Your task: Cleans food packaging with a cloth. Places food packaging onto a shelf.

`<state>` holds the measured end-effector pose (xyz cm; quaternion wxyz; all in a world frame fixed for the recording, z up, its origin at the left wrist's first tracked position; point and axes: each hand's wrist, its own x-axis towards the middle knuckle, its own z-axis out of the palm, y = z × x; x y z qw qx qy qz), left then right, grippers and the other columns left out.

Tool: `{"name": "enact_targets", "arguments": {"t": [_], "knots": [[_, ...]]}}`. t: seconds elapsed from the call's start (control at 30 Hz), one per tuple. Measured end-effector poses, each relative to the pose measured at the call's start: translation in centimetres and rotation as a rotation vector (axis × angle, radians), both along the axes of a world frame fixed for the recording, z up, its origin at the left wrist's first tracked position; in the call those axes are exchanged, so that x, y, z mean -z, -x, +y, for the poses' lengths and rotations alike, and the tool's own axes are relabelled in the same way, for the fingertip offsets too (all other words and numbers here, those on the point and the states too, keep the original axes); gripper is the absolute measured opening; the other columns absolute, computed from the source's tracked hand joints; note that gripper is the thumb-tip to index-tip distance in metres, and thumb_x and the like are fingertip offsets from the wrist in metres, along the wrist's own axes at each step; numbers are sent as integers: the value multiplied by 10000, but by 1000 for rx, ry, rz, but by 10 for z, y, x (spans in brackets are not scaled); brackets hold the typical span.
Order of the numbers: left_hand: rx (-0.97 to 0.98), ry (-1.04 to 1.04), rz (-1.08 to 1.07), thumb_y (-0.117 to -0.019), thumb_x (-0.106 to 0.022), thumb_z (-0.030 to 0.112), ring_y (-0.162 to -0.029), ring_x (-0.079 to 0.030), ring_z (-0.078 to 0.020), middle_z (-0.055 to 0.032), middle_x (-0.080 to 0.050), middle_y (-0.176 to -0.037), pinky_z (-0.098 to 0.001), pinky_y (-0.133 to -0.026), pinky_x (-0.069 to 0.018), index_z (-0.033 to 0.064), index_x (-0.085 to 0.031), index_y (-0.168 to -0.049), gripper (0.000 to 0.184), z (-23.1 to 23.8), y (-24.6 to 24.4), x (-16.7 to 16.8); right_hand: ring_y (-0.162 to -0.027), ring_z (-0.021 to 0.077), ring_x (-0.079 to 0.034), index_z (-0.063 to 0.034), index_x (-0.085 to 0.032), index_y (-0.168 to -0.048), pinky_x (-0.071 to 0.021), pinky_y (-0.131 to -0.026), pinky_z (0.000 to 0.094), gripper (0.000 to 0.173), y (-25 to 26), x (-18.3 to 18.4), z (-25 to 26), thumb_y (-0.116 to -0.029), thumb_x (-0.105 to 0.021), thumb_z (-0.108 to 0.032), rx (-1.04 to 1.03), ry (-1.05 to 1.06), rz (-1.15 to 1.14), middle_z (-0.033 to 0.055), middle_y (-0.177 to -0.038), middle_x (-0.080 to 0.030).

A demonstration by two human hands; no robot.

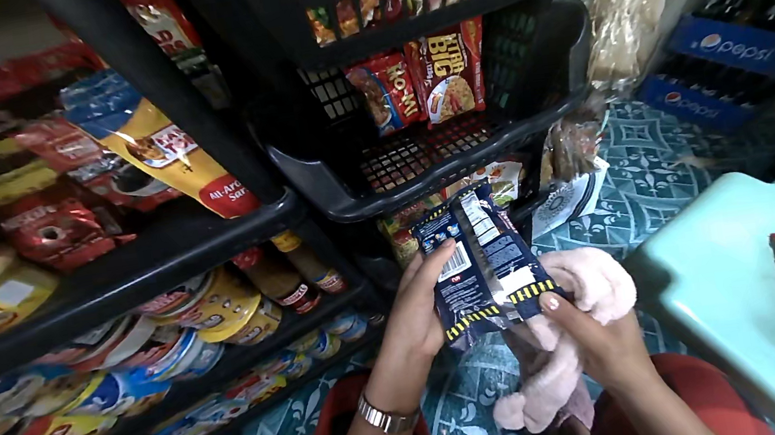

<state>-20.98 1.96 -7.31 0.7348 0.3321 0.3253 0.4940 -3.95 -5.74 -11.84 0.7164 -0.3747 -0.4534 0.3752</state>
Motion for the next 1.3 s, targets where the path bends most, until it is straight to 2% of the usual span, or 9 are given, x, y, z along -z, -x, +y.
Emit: {"name": "enact_targets", "arguments": {"t": [0.63,0.77,0.87,0.93,1.0,1.03,1.13,1.2,1.3], "knots": [[13,41,16,-1080,-404,150,-897,-735,-188,-138,-719,-1002,-345,-811,-631,12,-549,-1258,268,1,-2,-1,-943,95,-725,15,-618,-1188,-620,-866,274,415,-1,-1,0,-839,-775,-145,13,18,-12,11,-1023,-747],[16,-98,-203,-1065,-316,274,-982,-723,-162,-79,-732,-1046,-349,-851,-616,103,-641,-1153,378,-4,3,-7,-897,96,-723,-25,-606,-1196,-622,-824,282,364,-4,-3,8,-888,-733,-171,-64,68,188,13,-998,-741],[86,-340,-336,-929,-618,237,-1049,-706,-143,-33,-745,-1099,-340,-927,-580,167,-723,-1141,246,0,9,0,-849,114,-728,-42,-588,-1182,-628,-778,302,340,-11,-2,16,-882,-675,-176,-230,232,428,44,-947,-736],[67,-472,-203,-869,-768,258,-1083,-687,-108,38,-711,-1182,-330,-950,-579,201,-518,-1346,542,-1,4,10,-767,109,-735,-58,-638,-1069,-632,-705,291,201,-9,-4,16,-896,-597,-152,-334,368,533,54,-858,-749],[128,-495,-151,-842,-824,320,-1136,-669,-125,31,-661,-1268,-341,-977,-574,120,-189,-1525,954,3,-2,18,-709,84,-715,-75,-642,-1027,-616,-645,253,192,-4,-2,19,-952,-478,-141,-442,438,552,39,-812,-737],[149,-487,-143,-834,-832,329,-1144,-673,-152,1,-664,-1276,-358,-975,-576,72,-158,-1541,1010,5,-6,21,-683,80,-701,-79,-649,-1011,-603,-624,245,196,-2,2,21,-958,-471,-142,-494,452,563,37,-787,-726],[62,-400,15,-864,-775,135,-1004,-707,-166,-67,-704,-1135,-356,-885,-606,-15,-478,-1345,585,10,-16,4,-695,88,-693,-76,-651,-1054,-604,-644,261,149,0,16,25,-968,-583,-177,-552,461,524,32,-818,-723],[-35,-284,234,-953,-684,117,-926,-709,-179,-122,-696,-1082,-348,-825,-617,-46,-510,-1328,445,21,-23,-31,-731,111,-709,-57,-610,-1137,-623,-673,295,193,-2,11,30,-980,-559,-157,-477,504,444,47,-865,-732],[-152,-204,389,-1002,-652,261,-790,-699,-164,-109,-715,-946,-320,-714,-601,5,-587,-1278,382,56,-23,-78,-717,132,-716,-31,-590,-1189,-631,-660,318,228,-10,9,36,-1012,-549,-168,-364,534,451,71,-856,-729]]}}
